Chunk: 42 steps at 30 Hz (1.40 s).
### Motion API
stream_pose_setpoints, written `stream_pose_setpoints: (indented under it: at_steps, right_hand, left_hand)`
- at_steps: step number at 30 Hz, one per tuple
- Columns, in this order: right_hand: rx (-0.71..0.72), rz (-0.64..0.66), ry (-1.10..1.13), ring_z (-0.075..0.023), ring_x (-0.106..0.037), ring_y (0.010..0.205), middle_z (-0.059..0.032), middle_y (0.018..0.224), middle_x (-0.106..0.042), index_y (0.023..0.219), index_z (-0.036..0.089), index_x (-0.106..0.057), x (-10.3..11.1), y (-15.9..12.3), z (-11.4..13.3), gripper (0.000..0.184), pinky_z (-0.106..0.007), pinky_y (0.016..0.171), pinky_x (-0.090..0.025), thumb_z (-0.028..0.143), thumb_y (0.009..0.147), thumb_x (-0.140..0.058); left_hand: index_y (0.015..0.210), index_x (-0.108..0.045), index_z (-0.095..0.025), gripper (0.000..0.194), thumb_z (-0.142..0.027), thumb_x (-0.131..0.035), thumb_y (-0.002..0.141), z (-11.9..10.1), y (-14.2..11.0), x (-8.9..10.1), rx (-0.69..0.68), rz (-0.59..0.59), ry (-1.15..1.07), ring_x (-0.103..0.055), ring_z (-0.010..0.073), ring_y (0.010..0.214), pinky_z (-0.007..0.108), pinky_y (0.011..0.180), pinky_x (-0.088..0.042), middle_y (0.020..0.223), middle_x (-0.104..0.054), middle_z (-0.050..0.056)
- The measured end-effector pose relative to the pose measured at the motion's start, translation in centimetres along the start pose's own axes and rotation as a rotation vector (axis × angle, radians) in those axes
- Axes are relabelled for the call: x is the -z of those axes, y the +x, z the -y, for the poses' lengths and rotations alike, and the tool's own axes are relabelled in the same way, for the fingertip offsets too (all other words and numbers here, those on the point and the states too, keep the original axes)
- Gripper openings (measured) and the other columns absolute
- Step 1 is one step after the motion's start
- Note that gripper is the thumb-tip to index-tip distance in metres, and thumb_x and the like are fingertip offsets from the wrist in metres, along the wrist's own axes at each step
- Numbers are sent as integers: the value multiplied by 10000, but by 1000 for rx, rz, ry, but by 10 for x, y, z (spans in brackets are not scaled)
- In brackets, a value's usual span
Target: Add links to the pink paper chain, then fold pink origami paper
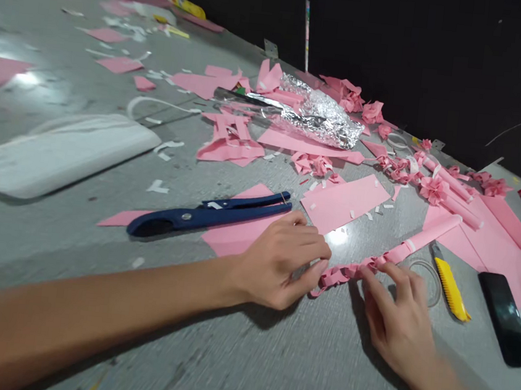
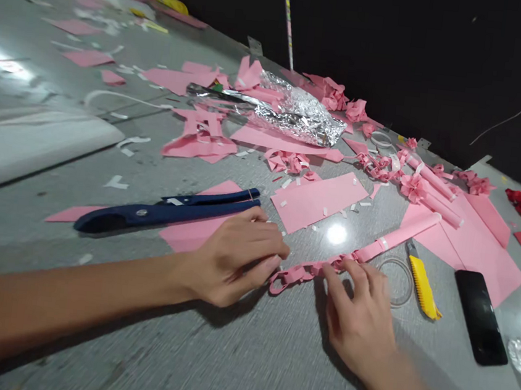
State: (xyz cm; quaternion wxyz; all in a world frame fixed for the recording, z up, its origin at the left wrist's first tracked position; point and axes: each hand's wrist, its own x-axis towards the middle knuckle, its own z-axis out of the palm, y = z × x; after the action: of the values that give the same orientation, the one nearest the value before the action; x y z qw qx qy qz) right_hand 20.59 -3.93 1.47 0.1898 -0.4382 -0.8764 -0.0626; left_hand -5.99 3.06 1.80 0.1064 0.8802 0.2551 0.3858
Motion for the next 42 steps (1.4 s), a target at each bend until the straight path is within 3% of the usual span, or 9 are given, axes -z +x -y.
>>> stream_pose_setpoints:
  at_steps: [12, 15, 21, 26, 29, 32, 35, 37, 42]
  right_hand:
    - [101, 114, 0, -406, -322, 1580, -154, 1671, -468, 1562, 212, -513, -4, 1, 13, 539, -742, 1261, -260, 340, 1050, -624]
    - [167, 146, 32, -393, -329, 1589, -129, 1685, -464, 1594, 229, -488, -2, 1, 14, 583, -736, 1278, -235, 365, 1045, -633]
    - [184, -38, 198, -336, -429, 1544, -158, 1562, -604, 1480, 157, -592, -4, -5, 2, 450, -636, 1252, -391, 149, 1031, -600]
    - [67, -171, 304, -346, -556, 1442, -148, 1474, -674, 1478, 218, -606, -13, -16, -10, 488, -612, 1098, -571, 77, 1012, -581]
    - [47, -214, 317, -351, -594, 1407, -141, 1443, -698, 1461, 246, -623, -16, -20, -15, 484, -609, 1050, -607, 81, 1009, -577]
    - [60, -228, 313, -348, -618, 1381, -141, 1420, -713, 1454, 245, -627, -20, -22, -17, 468, -606, 1036, -616, 91, 1014, -578]
    - [85, -227, 290, -344, -621, 1375, -130, 1417, -714, 1465, 251, -619, -24, -23, -18, 469, -607, 1044, -609, 97, 1024, -577]
    - [96, -222, 274, -344, -621, 1371, -123, 1416, -714, 1457, 250, -626, -26, -23, -19, 459, -605, 1047, -606, 99, 1026, -576]
    - [89, -227, 261, -351, -622, 1361, -130, 1393, -725, 1412, 221, -652, -29, -24, -20, 413, -610, 1042, -603, 99, 1028, -567]
  left_hand:
    - [785, -625, -190, 284, -177, -412, 972, 0, 0, 1, 18, 10, -7, -556, 161, 561, 391, 661, -335, 636, -674, 0]
    - [816, -660, -182, 360, -224, -372, 1028, -1, 1, 3, 133, 23, -80, -611, 168, 600, 379, 680, -390, 663, -703, 13]
    - [949, -655, -190, 391, -515, -483, 1084, -1, 19, 12, 661, -158, -660, -355, 97, 361, 239, 410, -271, 458, -465, -87]
    - [868, -621, -224, 473, -482, -323, 1130, -2, 28, 61, 476, -300, -517, -208, 109, 333, 266, 393, -231, 392, -281, -107]
    - [814, -647, -217, 661, -523, -159, 1139, -4, 18, 97, 354, -184, -176, -283, 126, 389, 291, 438, -294, 439, -318, -70]
    - [824, -704, -194, 471, -527, -497, 1084, 2, -3, 114, 363, -29, 101, -490, 129, 524, 276, 539, -398, 592, -585, -18]
    - [1077, -754, -191, 384, -502, -528, 1073, 15, -30, 107, 331, 201, 448, -693, 221, 925, 341, 818, -533, 1012, -761, 87]
    - [1309, -699, -195, 482, -573, -563, 1042, 26, -47, 97, 382, 272, 523, -656, 311, 1197, 438, 987, -529, 1350, -699, 155]
    - [1435, -629, -175, 473, -468, -519, 1081, 49, -65, 82, 494, 325, 446, -674, 318, 1189, 446, 1002, -542, 1310, -722, 168]
